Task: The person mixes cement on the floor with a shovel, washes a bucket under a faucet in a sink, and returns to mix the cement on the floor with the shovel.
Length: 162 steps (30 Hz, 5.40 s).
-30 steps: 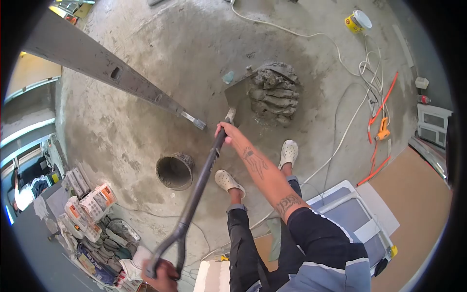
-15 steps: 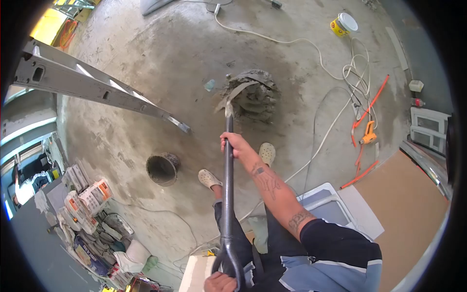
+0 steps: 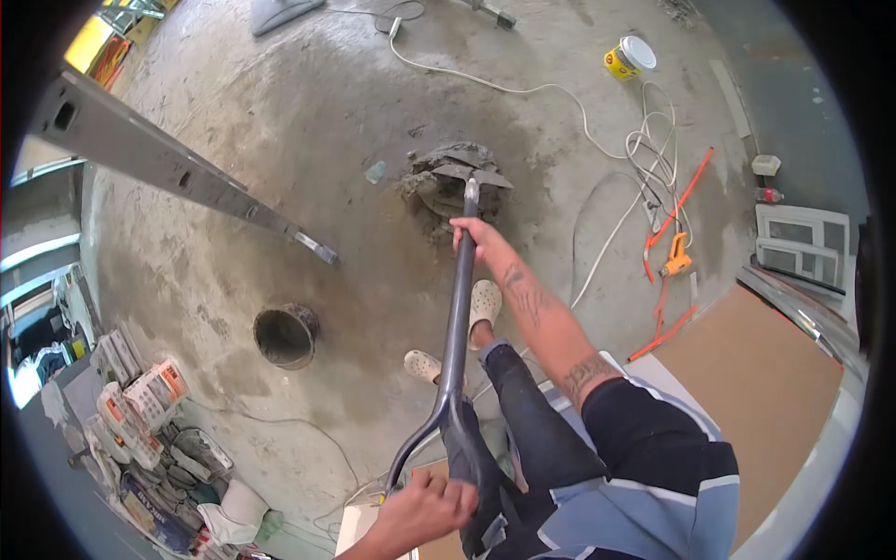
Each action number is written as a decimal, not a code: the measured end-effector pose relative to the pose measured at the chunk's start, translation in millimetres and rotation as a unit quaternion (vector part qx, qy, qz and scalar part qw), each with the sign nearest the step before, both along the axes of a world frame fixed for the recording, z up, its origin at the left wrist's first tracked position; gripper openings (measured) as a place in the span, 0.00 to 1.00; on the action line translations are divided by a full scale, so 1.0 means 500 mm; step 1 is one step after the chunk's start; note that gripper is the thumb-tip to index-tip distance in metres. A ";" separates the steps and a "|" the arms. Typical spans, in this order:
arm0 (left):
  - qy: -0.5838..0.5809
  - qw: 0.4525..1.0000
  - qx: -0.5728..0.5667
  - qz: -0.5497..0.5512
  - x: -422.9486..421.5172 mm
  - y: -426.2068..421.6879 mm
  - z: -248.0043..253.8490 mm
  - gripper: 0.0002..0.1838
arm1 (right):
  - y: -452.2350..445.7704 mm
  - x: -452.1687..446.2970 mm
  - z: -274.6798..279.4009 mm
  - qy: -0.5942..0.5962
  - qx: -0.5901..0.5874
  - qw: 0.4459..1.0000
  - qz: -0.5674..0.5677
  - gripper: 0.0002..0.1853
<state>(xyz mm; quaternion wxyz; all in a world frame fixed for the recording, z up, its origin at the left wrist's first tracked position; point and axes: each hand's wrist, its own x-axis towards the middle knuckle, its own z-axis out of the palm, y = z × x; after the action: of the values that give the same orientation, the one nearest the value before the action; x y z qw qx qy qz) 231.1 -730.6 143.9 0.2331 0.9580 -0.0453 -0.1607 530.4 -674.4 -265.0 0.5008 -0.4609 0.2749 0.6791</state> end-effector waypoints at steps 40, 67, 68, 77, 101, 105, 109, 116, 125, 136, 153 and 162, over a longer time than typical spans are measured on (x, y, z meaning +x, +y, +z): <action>-0.072 0.950 0.010 0.303 -0.322 -0.180 0.215 0.09 | -0.071 -0.323 0.283 -0.005 0.034 0.995 -0.090 0.07; -0.269 -0.207 -0.139 0.930 0.627 -0.294 0.496 0.12 | -0.054 0.054 0.408 0.115 -0.103 0.857 0.492 0.16; -0.276 -0.227 -0.133 0.924 0.663 -0.326 0.481 0.12 | -0.056 0.066 0.410 0.108 -0.092 0.845 0.516 0.15; -0.387 -0.329 -0.017 0.861 1.082 -0.429 0.425 0.14 | -0.094 0.212 0.460 0.128 -0.037 0.718 0.684 0.11; -0.324 -0.587 0.102 0.735 1.815 0.220 0.464 0.21 | 0.320 0.722 0.495 0.074 -0.066 0.471 0.876 0.14; -0.291 -0.594 0.103 0.743 1.860 0.291 0.488 0.21 | 0.375 0.835 0.489 0.061 -0.085 0.452 0.886 0.14; -0.284 -0.590 0.095 0.750 1.883 0.330 0.498 0.21 | 0.403 0.915 0.457 0.056 -0.122 0.437 0.889 0.15; -0.327 -0.689 0.102 0.639 1.982 0.381 0.446 0.21 | 0.426 0.997 0.372 0.019 -0.090 0.352 0.932 0.13; -0.408 -0.854 -0.042 0.320 2.209 0.458 0.216 0.24 | 0.438 1.164 0.147 -0.029 0.051 0.260 0.964 0.07; -0.326 -0.929 -0.038 0.172 2.456 0.566 -0.124 0.21 | 0.437 1.392 -0.154 -0.159 -0.003 0.129 0.979 0.07; -0.464 -0.875 0.045 0.127 2.293 0.597 -0.325 0.24 | 0.451 1.018 -0.249 0.086 0.487 -0.312 0.811 0.06; -0.374 -0.796 0.162 0.448 2.165 0.478 -0.103 0.19 | 0.231 0.887 0.047 -0.012 0.117 0.097 0.988 0.09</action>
<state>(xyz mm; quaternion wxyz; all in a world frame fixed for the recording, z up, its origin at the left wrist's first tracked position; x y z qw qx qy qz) 1313.7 -491.6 92.3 0.2857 0.6442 -0.4041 -0.5832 974.0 -558.7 -241.6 -0.5653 -0.2660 -0.5142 0.5876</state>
